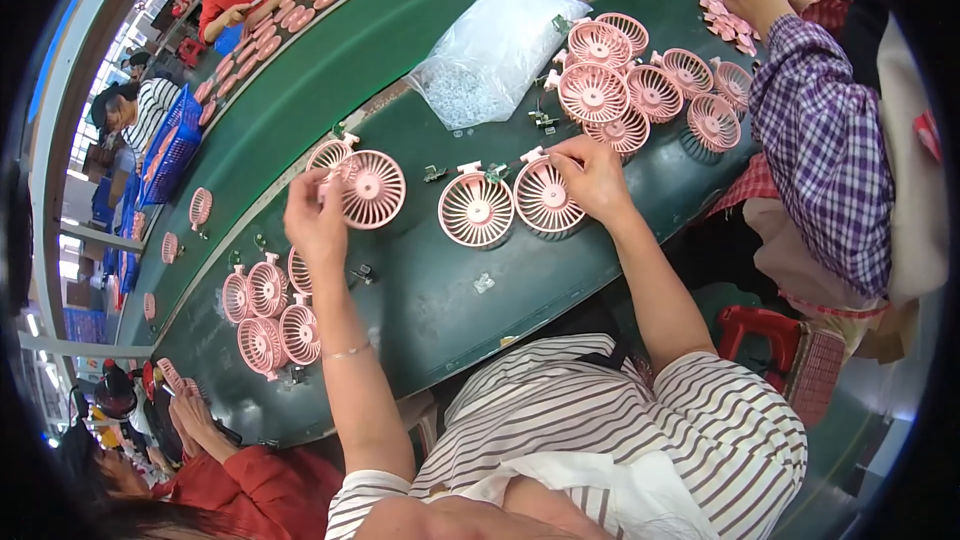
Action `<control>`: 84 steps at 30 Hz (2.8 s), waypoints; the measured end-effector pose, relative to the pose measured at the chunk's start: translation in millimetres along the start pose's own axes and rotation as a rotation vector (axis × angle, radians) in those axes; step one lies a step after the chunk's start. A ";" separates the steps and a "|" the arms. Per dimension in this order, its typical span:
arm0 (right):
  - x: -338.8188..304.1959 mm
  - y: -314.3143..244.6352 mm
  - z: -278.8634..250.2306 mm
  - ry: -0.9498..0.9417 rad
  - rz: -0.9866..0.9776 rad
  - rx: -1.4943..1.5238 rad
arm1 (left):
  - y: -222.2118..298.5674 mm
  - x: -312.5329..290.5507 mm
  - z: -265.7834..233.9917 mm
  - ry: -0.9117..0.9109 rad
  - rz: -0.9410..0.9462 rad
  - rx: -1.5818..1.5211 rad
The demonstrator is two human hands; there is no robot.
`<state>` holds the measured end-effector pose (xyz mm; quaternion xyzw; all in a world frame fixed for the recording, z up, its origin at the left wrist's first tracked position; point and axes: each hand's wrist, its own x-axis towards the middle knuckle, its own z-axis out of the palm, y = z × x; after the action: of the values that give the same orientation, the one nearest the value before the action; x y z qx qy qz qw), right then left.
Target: The person assembles portable fans by hand along a conveyor belt, fitting circuit boards and plastic components into the fan casings and placing the assembled pieces onto the table.
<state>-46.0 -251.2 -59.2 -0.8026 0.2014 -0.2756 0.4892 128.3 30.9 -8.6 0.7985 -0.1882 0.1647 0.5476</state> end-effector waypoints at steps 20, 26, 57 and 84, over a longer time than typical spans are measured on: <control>1.0 -5.4 -11.8 0.113 -0.294 -0.404 | 52.6 -96.3 -33.1 -0.503 0.048 0.348; 2.6 -45.2 -2.0 0.288 -0.482 -0.563 | 73.5 -102.9 -47.1 -0.230 0.130 0.152; -88.4 -116.1 94.2 -0.249 -0.036 0.326 | 50.4 -154.3 -20.3 -0.139 -0.228 -0.408; -82.0 -88.3 92.2 -0.295 0.211 0.483 | 47.5 -163.4 5.9 -0.046 -0.396 -0.626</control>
<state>-45.1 -101.6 -34.2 -0.6689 0.1390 -0.1436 0.7160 -37.2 29.4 -48.7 0.6167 -0.0836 -0.0279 0.7822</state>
